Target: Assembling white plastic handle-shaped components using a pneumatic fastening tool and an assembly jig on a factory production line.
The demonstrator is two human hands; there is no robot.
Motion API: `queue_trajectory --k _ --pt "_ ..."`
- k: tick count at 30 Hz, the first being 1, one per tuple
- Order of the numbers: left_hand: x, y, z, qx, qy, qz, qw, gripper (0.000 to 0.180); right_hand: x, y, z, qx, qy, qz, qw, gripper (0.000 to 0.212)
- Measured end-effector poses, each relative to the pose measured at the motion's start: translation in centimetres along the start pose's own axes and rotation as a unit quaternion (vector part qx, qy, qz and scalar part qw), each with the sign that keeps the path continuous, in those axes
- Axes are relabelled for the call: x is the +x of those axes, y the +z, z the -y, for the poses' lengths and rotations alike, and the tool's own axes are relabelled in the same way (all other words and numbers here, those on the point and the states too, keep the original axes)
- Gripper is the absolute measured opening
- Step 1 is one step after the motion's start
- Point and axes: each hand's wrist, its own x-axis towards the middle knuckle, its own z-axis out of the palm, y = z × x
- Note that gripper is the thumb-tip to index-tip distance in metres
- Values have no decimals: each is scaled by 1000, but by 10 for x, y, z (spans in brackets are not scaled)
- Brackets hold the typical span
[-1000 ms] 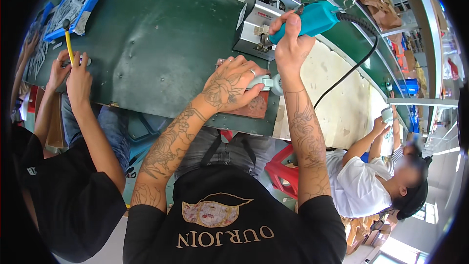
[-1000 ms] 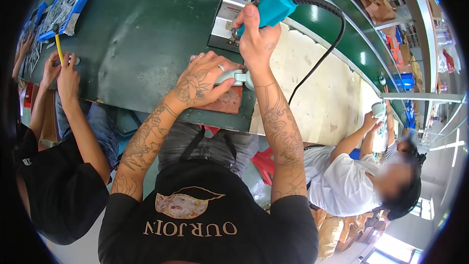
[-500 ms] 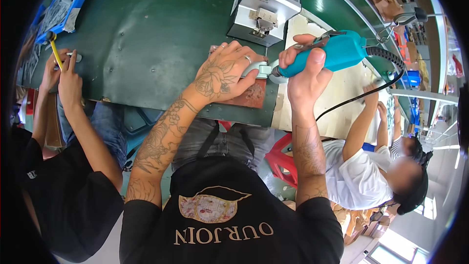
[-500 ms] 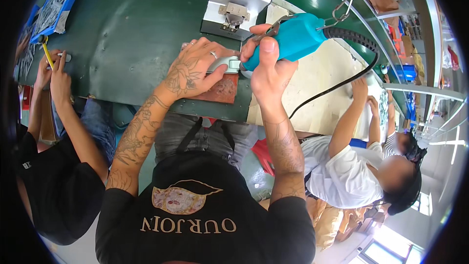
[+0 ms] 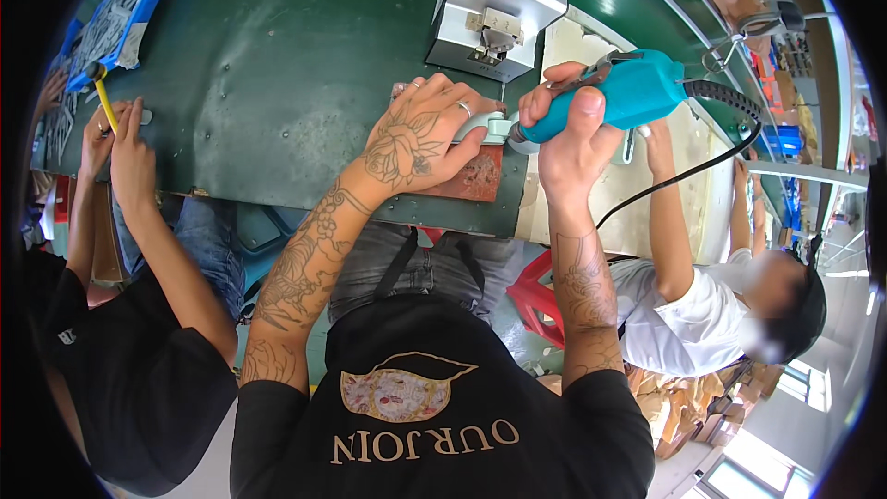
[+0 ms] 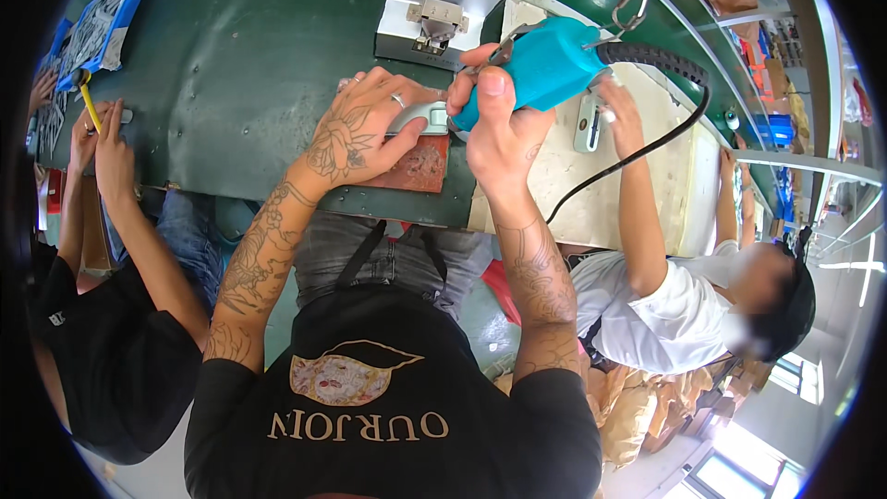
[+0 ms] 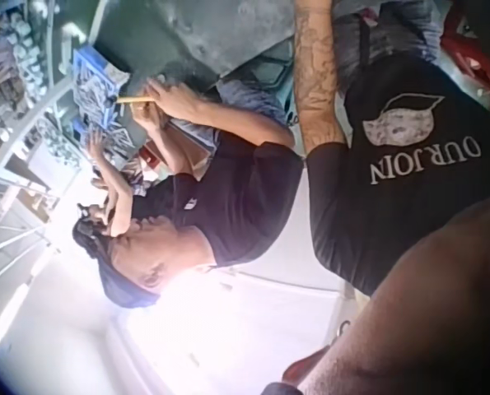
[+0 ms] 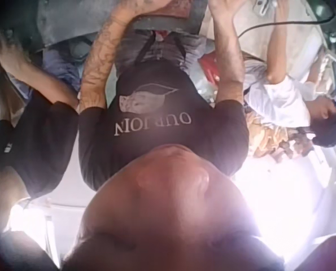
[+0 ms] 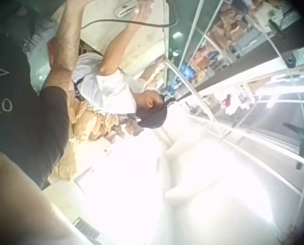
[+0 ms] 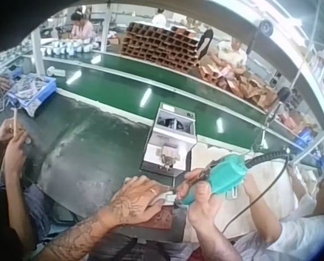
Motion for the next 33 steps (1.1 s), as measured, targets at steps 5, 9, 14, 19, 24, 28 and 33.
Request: queue_trajectory --k 5,9,14,19,24,28,33 --pt "-1 3 0 22 13 -3 1000 34 -4 -3 -8 -47 13 17 999 58" --pt "7 2 2 33 18 -5 999 33 4 -2 -12 -40 11 22 999 55" --pt "16 -10 -5 22 31 -9 999 33 8 -3 -10 -68 -34 18 997 54" --pt "2 -7 -5 -19 91 -18 995 37 -18 -5 -8 31 51 3 998 42" --pt "-35 -9 -17 -9 132 -44 990 37 -47 -11 47 107 34 -20 993 62" --pt "-64 -45 12 41 -36 -207 977 28 -68 -24 75 76 -5 -70 995 73" --pt "-59 -77 74 328 -193 -266 886 39 -91 -65 61 54 34 -55 996 60"
